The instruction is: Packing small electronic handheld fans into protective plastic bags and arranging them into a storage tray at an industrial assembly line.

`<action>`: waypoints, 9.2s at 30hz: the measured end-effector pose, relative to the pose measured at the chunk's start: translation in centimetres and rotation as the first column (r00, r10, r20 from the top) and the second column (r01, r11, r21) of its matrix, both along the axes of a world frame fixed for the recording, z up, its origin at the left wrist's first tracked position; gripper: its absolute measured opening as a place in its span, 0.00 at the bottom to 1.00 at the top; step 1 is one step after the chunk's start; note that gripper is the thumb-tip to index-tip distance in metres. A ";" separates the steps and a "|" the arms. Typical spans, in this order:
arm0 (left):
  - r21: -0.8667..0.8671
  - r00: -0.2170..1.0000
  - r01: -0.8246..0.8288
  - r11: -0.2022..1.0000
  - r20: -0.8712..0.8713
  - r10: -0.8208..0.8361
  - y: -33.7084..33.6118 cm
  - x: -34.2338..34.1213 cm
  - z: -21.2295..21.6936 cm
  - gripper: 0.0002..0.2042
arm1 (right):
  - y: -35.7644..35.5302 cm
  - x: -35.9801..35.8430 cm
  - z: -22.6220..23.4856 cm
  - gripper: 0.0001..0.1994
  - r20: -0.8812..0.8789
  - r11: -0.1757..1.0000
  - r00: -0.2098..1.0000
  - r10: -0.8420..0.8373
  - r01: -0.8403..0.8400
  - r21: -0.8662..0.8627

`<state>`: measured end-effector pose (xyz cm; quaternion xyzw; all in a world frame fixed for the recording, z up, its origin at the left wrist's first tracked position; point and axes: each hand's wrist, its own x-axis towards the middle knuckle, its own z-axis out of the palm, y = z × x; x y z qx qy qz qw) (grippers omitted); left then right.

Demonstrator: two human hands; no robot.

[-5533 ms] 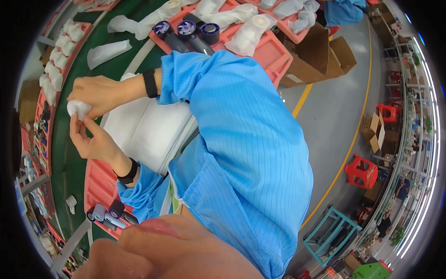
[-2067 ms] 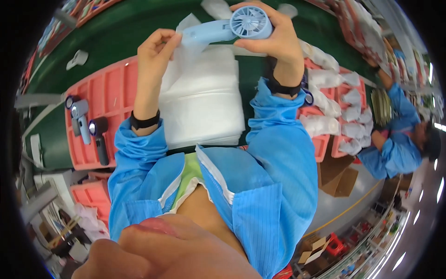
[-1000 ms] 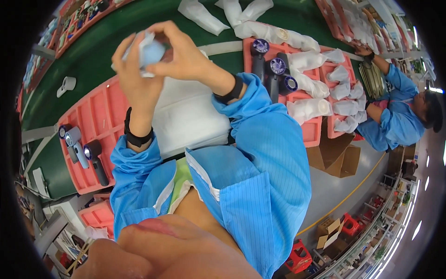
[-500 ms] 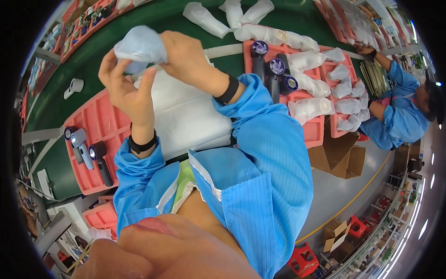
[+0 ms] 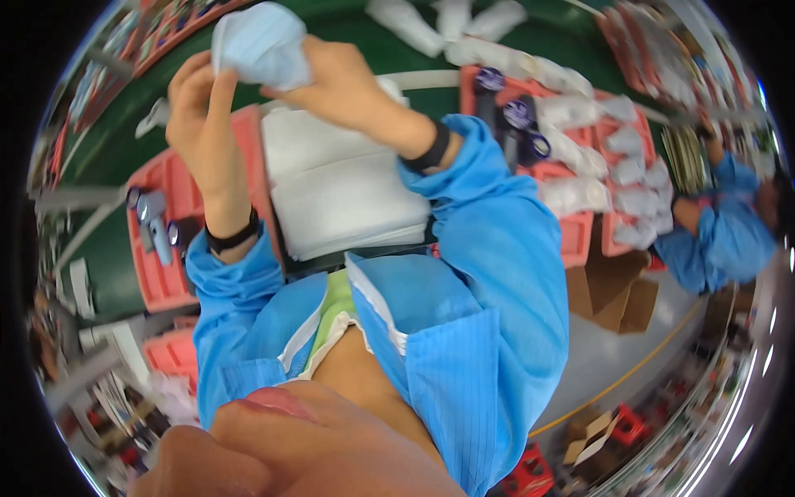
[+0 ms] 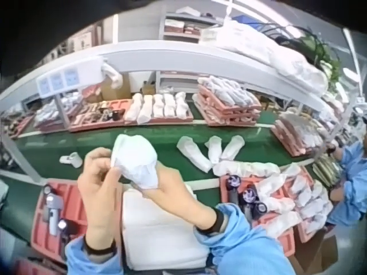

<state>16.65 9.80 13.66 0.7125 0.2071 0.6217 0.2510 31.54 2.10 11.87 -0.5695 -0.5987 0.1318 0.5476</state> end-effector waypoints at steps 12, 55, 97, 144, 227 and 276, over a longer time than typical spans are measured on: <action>0.020 0.680 -0.182 0.983 -0.719 0.141 31.8 -9.8 -5.3 0.26 | 10.8 -12.2 -5.8 0.24 -0.165 0.631 0.922 0.349 -0.362 -0.686; -0.160 0.481 0.295 0.942 -0.827 -0.291 -3.4 10.5 -12.3 0.09 | -2.3 12.4 2.4 0.27 -0.206 0.947 0.931 -0.303 0.317 0.040; 0.198 0.965 0.208 0.958 -0.203 -0.168 -3.9 5.8 -6.8 0.13 | 1.4 5.5 -3.0 0.32 0.319 0.945 0.893 -0.316 0.268 0.186; -0.023 0.874 -0.147 0.989 -0.470 0.119 3.4 -5.8 2.6 0.19 | 5.9 19.9 -16.6 0.20 0.448 0.808 0.796 -0.406 0.542 -0.230; -0.617 0.781 0.617 0.489 0.401 -0.479 -1.2 2.8 -1.8 0.14 | 0.9 4.5 -2.7 0.34 0.237 0.879 0.971 0.035 -0.143 0.455; -0.077 0.959 0.045 0.996 -0.275 -0.064 -5.2 4.9 -2.3 0.23 | 3.4 3.8 -4.3 0.29 0.055 0.889 0.982 -0.182 0.141 0.436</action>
